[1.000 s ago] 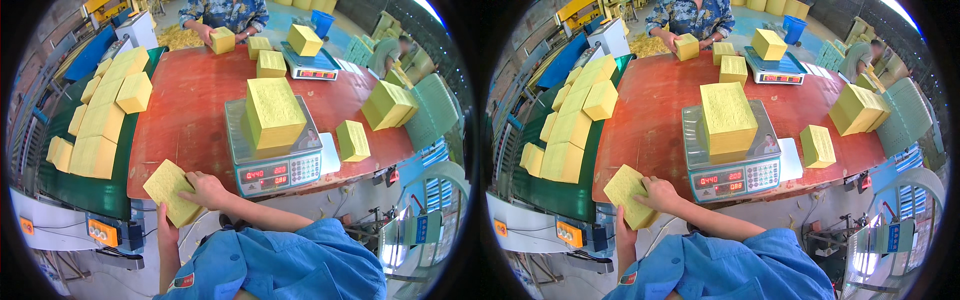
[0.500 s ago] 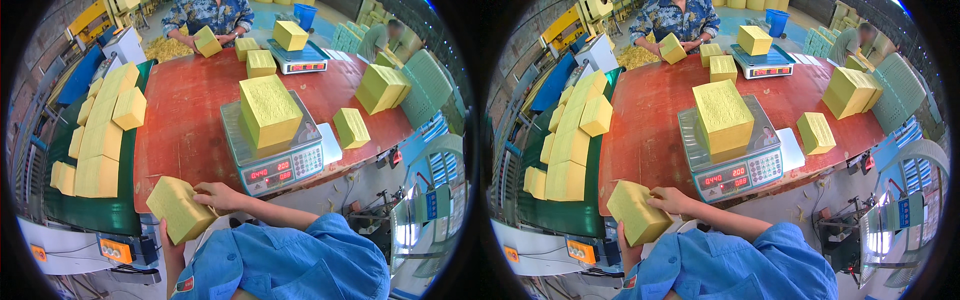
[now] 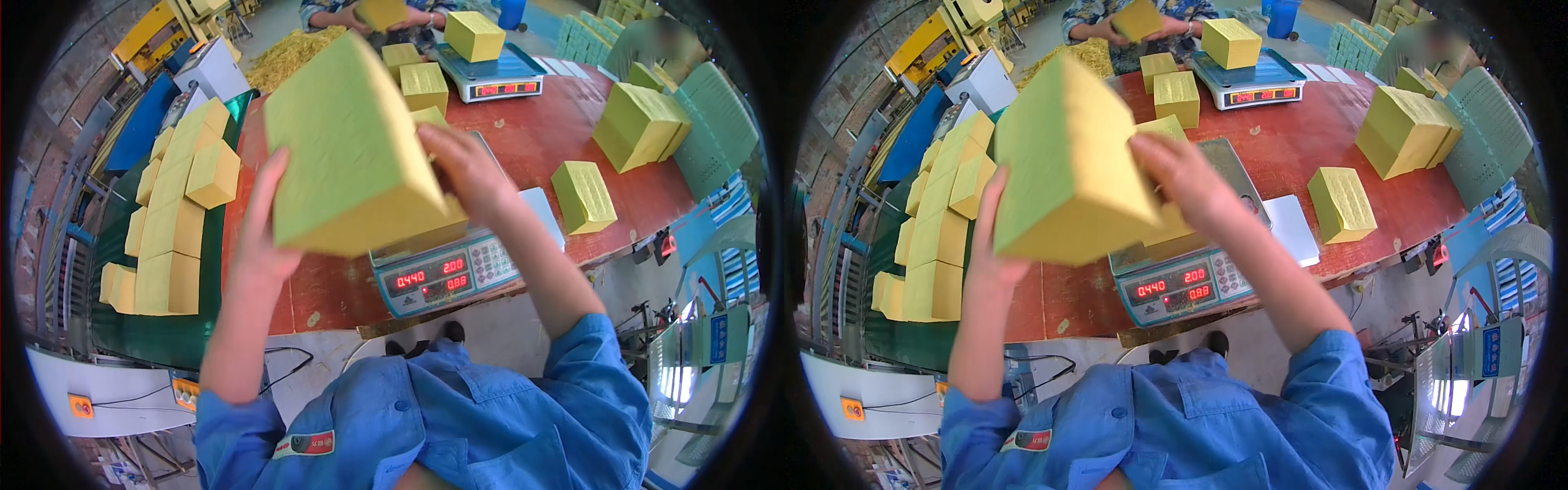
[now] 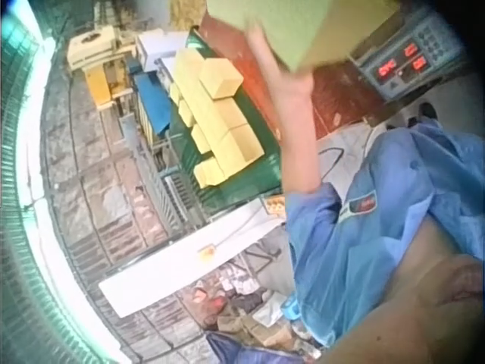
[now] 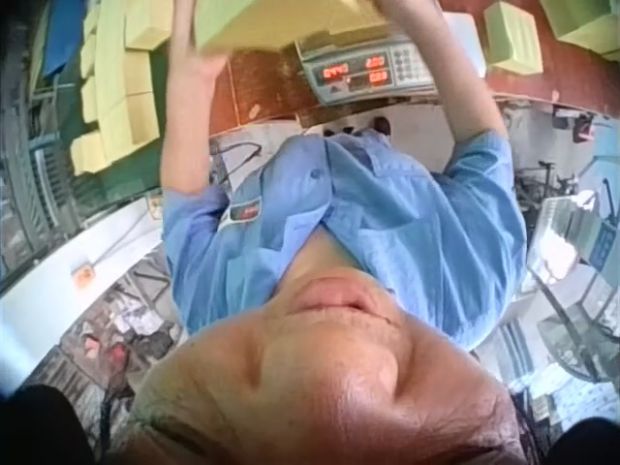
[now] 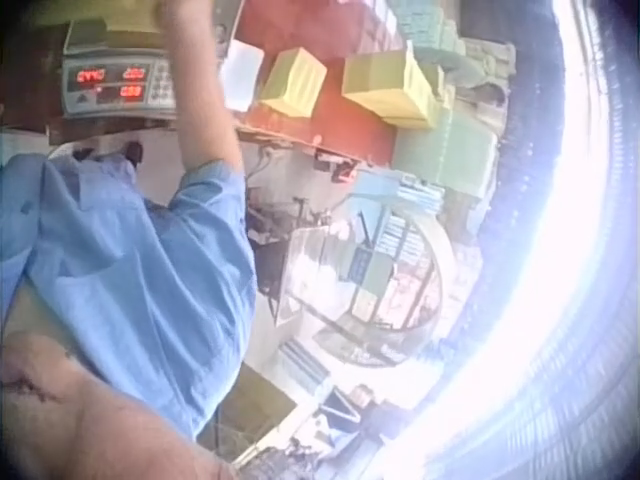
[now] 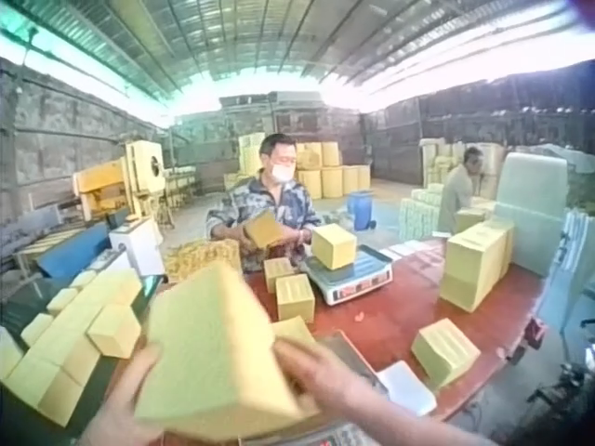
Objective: The worker is weighing stacks of yellow paper and organizing them on a workbench.
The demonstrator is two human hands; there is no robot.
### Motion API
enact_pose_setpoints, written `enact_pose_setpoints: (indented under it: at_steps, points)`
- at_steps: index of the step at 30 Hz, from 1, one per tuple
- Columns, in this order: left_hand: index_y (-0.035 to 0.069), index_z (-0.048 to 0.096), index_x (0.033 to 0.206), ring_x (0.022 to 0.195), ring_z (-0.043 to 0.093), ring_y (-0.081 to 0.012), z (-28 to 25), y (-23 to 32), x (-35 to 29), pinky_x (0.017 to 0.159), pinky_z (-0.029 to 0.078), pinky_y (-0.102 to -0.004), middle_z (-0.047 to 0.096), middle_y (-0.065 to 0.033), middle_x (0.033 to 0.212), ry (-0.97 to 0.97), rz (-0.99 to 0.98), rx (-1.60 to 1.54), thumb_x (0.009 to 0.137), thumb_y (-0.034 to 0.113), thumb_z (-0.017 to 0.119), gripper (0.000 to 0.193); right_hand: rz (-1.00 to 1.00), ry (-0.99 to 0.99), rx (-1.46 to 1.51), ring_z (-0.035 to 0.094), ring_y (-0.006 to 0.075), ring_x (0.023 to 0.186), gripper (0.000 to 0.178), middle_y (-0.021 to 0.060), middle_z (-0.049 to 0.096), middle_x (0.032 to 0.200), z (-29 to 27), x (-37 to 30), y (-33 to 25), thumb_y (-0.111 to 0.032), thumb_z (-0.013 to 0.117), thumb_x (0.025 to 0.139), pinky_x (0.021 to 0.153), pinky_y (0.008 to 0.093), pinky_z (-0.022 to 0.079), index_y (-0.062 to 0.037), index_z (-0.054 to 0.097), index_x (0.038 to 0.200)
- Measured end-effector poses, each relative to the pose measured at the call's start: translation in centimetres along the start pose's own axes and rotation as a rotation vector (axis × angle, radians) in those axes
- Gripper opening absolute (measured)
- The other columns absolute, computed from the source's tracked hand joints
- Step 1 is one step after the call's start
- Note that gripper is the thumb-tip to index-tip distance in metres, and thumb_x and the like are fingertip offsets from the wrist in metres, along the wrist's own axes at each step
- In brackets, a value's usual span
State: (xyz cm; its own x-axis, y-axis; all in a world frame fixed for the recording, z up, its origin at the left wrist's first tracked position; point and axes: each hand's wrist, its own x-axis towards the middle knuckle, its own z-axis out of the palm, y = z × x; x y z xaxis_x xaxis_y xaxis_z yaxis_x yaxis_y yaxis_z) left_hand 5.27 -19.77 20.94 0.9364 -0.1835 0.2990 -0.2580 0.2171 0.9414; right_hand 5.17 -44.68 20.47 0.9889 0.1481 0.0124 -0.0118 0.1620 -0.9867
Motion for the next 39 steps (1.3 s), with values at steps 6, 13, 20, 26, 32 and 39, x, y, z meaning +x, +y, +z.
enact_pose_setpoints:
  at_steps: [6, 13, 20, 26, 32, 39]
  points:
    - [0.015, 0.043, 0.144, 0.123, 0.052, -0.0233, 5.7, 0.8, 7.8, 0.095, 0.047, -0.0424, 0.054, -0.0077, 0.135, -0.205, -0.476, -0.121, 0.090, 0.059, 0.054, 0.070, 0.033, 0.107, -0.016, 0.062, 0.0149, 0.082, 0.039, 0.0081, 0.066, 0.101, -6.4, 3.9, -0.4, -0.029, 0.052, 0.098, 0.072, 0.0288, 0.051, -0.0008, 0.063, 0.121]
    - [0.012, 0.044, 0.141, 0.120, 0.054, -0.0219, 6.9, -1.4, 8.7, 0.092, 0.049, -0.0452, 0.055, -0.0094, 0.131, -0.139, -0.485, -0.128, 0.089, 0.049, 0.061, 0.066, 0.060, 0.087, -0.029, 0.061, 0.0150, 0.078, 0.035, 0.0067, 0.067, 0.098, -9.0, 5.5, 1.8, -0.027, 0.050, 0.099, 0.071, 0.0282, 0.049, 0.0003, 0.065, 0.115]
    - [0.016, 0.044, 0.144, 0.121, 0.052, -0.0236, 6.6, -2.5, 8.9, 0.086, 0.050, -0.0471, 0.053, -0.0093, 0.134, -0.144, -0.483, 0.058, 0.084, 0.069, 0.053, 0.080, 0.004, 0.054, -0.087, 0.059, 0.0121, 0.075, 0.032, 0.0044, 0.067, 0.090, -9.6, 5.3, 2.7, -0.026, 0.049, 0.099, 0.068, 0.0268, 0.047, -0.0005, 0.068, 0.104]
    - [0.016, 0.044, 0.144, 0.120, 0.052, -0.0231, 6.5, -2.6, 8.8, 0.085, 0.049, -0.0442, 0.053, -0.0094, 0.135, -0.162, -0.403, 0.096, 0.083, 0.070, 0.054, 0.082, -0.070, 0.075, -0.149, 0.057, 0.0111, 0.071, 0.033, 0.0044, 0.067, 0.086, -9.2, 5.1, 2.7, -0.026, 0.049, 0.099, 0.065, 0.0264, 0.046, -0.0002, 0.068, 0.100]
    - [0.016, 0.044, 0.144, 0.119, 0.053, -0.0236, 6.8, -2.5, 8.4, 0.090, 0.046, -0.0439, 0.054, -0.0098, 0.134, -0.118, -0.477, 0.093, 0.083, 0.072, 0.053, 0.084, -0.065, 0.134, -0.171, 0.057, 0.0111, 0.071, 0.033, 0.0047, 0.067, 0.084, -8.8, 5.1, 3.2, -0.026, 0.050, 0.099, 0.065, 0.0260, 0.046, 0.0014, 0.069, 0.100]
    - [0.009, 0.042, 0.146, 0.117, 0.054, -0.0224, 6.0, -3.6, 7.7, 0.096, 0.043, -0.0418, 0.051, -0.0109, 0.140, -0.133, -0.247, 0.343, 0.090, 0.075, 0.039, 0.087, -0.158, 0.234, -0.321, 0.064, 0.0162, 0.085, 0.036, 0.0107, 0.071, 0.093, -9.6, 5.1, 5.8, -0.025, 0.054, 0.096, 0.077, 0.0293, 0.050, 0.0051, 0.068, 0.111]
